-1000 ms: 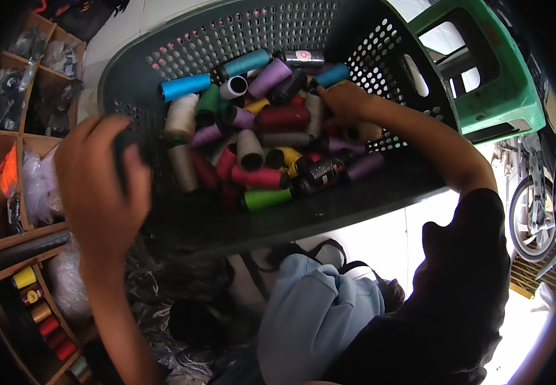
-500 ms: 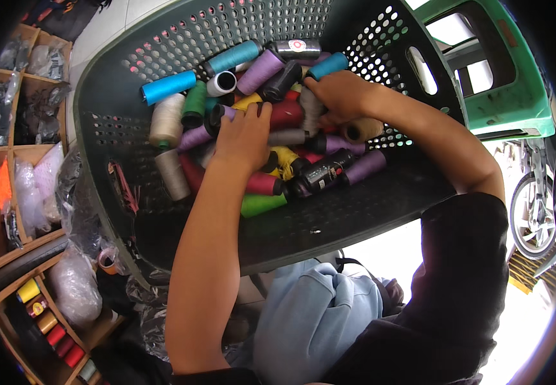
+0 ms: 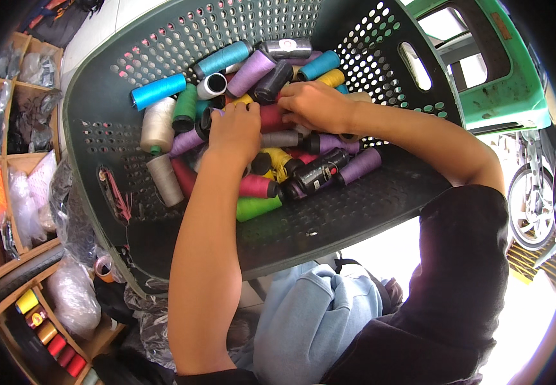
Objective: The person sits on the floor and transfers spools of thread from a green basket to a wooden shelf. They pick up spools one at a time or in small groups, place them on the shelf, and occasionally adjust their positions. The task continues until the basket is emptied and the shelf is filled.
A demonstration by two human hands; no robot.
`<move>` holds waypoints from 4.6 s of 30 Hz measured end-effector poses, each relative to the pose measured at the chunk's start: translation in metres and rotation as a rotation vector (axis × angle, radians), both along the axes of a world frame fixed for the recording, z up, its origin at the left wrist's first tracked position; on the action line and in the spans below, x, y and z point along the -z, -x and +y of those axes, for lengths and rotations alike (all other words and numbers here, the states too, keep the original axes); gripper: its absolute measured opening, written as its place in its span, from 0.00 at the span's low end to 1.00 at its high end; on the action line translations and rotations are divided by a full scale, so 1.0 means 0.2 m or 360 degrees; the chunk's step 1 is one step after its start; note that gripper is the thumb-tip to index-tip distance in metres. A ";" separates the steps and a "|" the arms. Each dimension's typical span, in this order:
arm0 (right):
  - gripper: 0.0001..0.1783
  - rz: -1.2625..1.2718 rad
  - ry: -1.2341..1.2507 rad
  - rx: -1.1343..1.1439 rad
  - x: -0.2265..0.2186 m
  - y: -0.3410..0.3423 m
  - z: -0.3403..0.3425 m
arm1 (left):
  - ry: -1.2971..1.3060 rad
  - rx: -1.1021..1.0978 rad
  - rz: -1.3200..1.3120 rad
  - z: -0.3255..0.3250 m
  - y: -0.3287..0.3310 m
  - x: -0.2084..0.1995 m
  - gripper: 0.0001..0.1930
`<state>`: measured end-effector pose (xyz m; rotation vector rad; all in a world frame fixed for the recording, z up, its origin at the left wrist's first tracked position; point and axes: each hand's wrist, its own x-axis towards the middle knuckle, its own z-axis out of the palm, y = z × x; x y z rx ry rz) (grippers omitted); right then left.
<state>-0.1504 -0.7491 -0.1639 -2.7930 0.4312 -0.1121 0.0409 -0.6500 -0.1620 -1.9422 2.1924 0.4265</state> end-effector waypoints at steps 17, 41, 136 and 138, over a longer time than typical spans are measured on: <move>0.10 -0.0136 0.0386 0.0472 -0.10 0.04 -0.31 | 0.0356 -0.0297 0.0260 -0.04 -0.09 -0.36 0.25; 0.14 -0.0169 -0.0215 0.0222 -0.10 -0.03 -0.18 | 0.1228 -0.0799 0.0324 -0.05 -0.21 -0.50 0.29; 0.21 -0.0579 -0.1180 0.0833 -0.36 -0.10 -0.14 | 0.0428 -0.0133 0.0784 -0.10 0.05 -0.32 0.43; 0.18 -0.0489 -0.1451 0.0746 -0.32 -0.12 -0.10 | 0.0225 -0.0230 0.0644 -0.10 0.04 -0.33 0.42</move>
